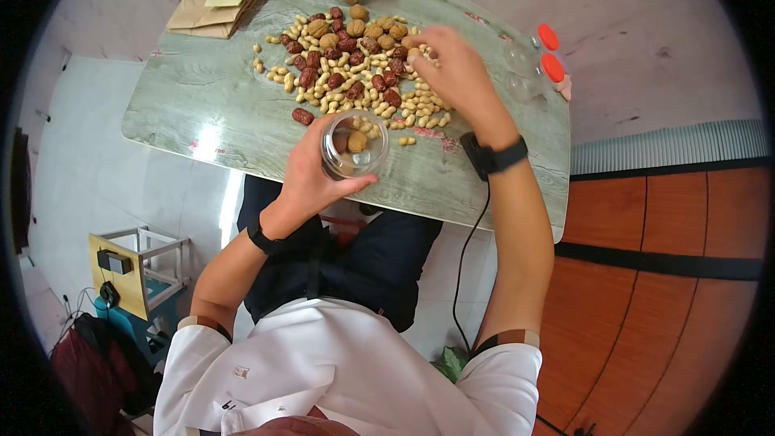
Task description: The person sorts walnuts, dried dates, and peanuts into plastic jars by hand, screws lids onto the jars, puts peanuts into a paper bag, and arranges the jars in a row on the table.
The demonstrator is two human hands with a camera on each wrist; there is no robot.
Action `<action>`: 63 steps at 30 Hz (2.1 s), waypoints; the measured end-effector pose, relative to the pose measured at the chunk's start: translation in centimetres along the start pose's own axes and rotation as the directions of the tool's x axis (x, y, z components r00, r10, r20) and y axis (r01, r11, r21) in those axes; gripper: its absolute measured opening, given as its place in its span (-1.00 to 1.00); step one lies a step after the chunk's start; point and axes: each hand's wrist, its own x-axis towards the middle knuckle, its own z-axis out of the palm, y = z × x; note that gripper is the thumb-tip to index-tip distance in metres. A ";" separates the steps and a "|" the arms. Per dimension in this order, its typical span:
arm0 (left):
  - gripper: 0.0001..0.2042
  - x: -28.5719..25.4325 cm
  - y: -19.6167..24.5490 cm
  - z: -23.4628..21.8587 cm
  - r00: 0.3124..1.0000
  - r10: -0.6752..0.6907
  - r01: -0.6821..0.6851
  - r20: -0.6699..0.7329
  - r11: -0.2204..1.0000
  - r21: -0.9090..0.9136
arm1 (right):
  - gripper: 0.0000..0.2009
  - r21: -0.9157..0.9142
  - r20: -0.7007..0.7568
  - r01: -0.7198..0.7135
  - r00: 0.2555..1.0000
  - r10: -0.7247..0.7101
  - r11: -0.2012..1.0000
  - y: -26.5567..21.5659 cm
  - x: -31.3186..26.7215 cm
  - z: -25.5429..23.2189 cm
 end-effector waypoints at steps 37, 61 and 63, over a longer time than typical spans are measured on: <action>-0.05 0.2 0.3 0.1 0.997 0.069 -0.066 -0.045 0.995 0.073 | -0.57 -0.110 -0.101 0.112 0.987 -0.124 0.988 0.5 1.7 1.1; -0.05 0.2 0.4 -0.2 0.998 0.062 -0.060 -0.022 0.995 0.074 | -0.53 -0.280 0.396 0.023 0.914 0.093 0.960 6.5 9.4 4.3; -0.05 0.2 0.5 -0.2 0.998 0.061 -0.059 -0.025 0.996 0.064 | -0.57 -0.237 0.357 0.039 0.933 0.049 0.971 6.6 9.1 4.1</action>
